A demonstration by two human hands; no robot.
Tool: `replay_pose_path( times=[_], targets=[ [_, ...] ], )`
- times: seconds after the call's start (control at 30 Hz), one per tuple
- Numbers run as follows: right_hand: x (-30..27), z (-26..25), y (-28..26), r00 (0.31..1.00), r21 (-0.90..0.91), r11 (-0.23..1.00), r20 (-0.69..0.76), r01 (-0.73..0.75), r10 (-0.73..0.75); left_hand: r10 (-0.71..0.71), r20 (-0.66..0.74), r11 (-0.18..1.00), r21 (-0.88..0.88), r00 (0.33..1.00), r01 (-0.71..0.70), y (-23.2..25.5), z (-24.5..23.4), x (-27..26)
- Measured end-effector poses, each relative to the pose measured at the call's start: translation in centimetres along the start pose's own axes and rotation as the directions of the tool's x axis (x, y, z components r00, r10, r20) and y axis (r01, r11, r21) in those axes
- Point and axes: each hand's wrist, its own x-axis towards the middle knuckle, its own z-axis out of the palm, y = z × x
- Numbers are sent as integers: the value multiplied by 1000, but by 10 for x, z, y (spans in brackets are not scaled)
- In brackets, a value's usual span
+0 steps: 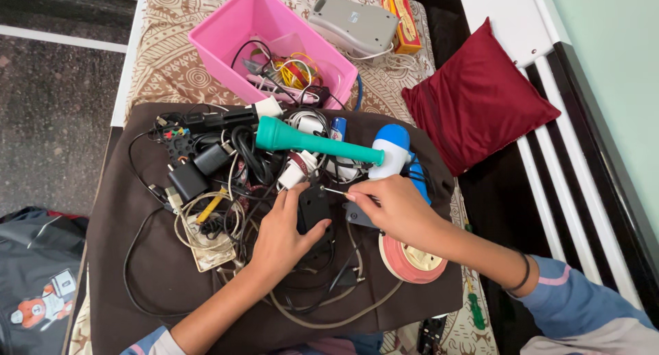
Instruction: The person uses a screwdriver to loosen and tighten screws on a small black electronic device. They repeatedly adjust the screws without fully opening the device or completing a visible repair.
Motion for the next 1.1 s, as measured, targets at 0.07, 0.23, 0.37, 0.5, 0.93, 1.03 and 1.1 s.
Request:
replay_pose_path(
  times=[0.07, 0.23, 0.37, 0.5, 0.93, 1.03, 1.1],
  targets=[
    [5, -4, 0, 998, -97, 995, 59, -22, 27, 21, -14, 1000, -7, 1000, -21, -1, 0, 1],
    [15, -13, -3, 990, -188, 974, 74, 128, -116, -41, 23, 999, -15, 999, 41, -3, 1, 1],
    [16, -15, -5, 956, -332, 897, 121, 292, -266, -5, 0, 1000, -16, 1000, 5, -4, 2, 1],
    [11, -13, -3, 892, -538, 716, 197, 445, -406, -31, 14, 999, -20, 999, 32, -5, 2, 2],
    [4, -13, 14, 668, -709, 335, 253, 620, -700, -7, -5, 1000, 0, 1000, 7, -1, 1, 0],
    [-1, 4, 10, 873, -516, 747, 3, 418, -487, -4, 1, 1000, 2, 1000, 4, -1, 0, 0],
    [-3, 13, 12, 956, -352, 904, -71, 244, -285, 34, -23, 999, 4, 999, -34, -1, 1, 1]
  ],
)
